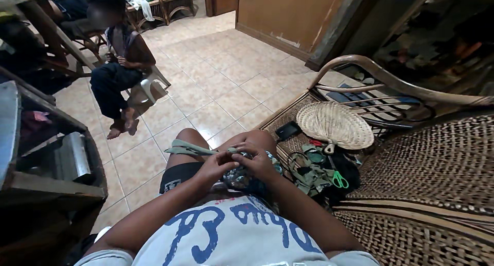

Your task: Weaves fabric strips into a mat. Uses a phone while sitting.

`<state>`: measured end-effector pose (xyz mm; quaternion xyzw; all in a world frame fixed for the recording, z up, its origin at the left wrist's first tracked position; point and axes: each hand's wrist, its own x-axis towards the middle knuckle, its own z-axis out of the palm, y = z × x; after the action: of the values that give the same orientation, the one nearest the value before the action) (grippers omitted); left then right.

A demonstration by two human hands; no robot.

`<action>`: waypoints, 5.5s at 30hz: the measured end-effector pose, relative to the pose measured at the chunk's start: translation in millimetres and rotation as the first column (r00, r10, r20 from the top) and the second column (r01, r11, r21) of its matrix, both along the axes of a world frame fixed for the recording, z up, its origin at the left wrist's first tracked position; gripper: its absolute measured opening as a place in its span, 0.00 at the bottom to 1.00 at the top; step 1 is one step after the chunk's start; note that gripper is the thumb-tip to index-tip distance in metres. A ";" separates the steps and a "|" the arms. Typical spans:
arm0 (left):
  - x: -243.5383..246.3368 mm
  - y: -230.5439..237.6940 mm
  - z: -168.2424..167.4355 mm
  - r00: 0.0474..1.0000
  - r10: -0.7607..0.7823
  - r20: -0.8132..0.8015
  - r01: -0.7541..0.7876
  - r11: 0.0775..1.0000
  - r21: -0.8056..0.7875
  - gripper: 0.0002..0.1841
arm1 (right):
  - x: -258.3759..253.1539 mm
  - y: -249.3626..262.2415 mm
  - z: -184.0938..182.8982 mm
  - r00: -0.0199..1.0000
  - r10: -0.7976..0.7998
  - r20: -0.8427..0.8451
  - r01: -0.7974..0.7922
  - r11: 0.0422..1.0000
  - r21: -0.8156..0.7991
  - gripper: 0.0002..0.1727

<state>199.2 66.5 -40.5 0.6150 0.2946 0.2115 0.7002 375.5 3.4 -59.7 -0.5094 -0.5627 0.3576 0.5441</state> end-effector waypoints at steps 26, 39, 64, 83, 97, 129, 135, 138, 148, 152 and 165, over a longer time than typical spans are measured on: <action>-2.1 1.0 -23.8 0.976 0.188 0.108 -0.180 0.980 -0.080 0.10 | 126.2 29.7 37.4 0.350 -0.217 0.911 -0.019 0.971 0.238 0.09; 1.4 1.6 -18.5 0.981 0.193 0.006 -0.179 0.926 -0.333 0.14 | 114.9 -0.6 23.4 0.349 -0.348 0.870 0.410 0.892 0.193 0.17; 3.0 -0.6 -20.6 0.974 0.198 0.112 -0.198 0.980 -0.011 0.13 | 36.6 -4.8 18.3 0.723 0.116 0.682 -0.170 0.985 0.013 0.10; -0.4 6.9 -8.3 0.998 -0.043 0.056 0.052 0.983 -0.174 0.07 | 33.7 2.8 19.6 0.903 0.064 0.425 -0.074 0.997 0.006 0.08; -1.9 10.8 -7.9 0.993 -0.075 0.092 0.099 0.949 -0.298 0.11 | 18.5 6.2 -9.9 0.910 -0.238 0.340 0.092 0.915 0.393 0.05; -5.5 163.9 61.2 0.917 0.222 -0.331 -0.133 0.953 0.272 0.33 | 18.6 -22.3 9.6 0.698 0.135 0.703 -0.094 0.991 -0.097 0.18; -24.3 123.4 30.1 0.643 -0.183 -0.744 0.467 0.863 0.192 0.34 | 16.5 -20.9 7.2 0.703 0.128 0.699 -0.112 0.991 -0.068 0.17; -14.9 56.8 24.9 0.745 -0.373 -0.553 0.461 0.887 0.023 0.34 | 13.9 -19.2 8.1 0.699 0.135 0.702 -0.122 0.990 -0.068 0.17; 15.1 13.3 -4.7 0.973 0.056 -0.225 -0.082 0.991 -0.107 0.23 | 16.5 -17.2 10.2 0.654 0.038 0.755 -0.081 0.997 0.019 0.15; 18.2 15.0 -3.4 0.980 0.075 -0.185 -0.128 0.948 -0.292 0.20 | 16.5 -14.4 4.6 0.634 -0.006 0.774 -0.127 0.986 0.112 0.13; 18.4 5.1 -6.9 0.985 0.164 -0.052 -0.172 0.945 -0.278 0.15 | 103.0 -46.4 62.9 0.974 0.104 -0.199 -0.098 0.994 0.040 0.09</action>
<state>217.7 71.7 -47.4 0.4847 0.3828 0.2174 0.7558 478.5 -43.0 3.2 -0.4332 -0.5352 0.4262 0.5868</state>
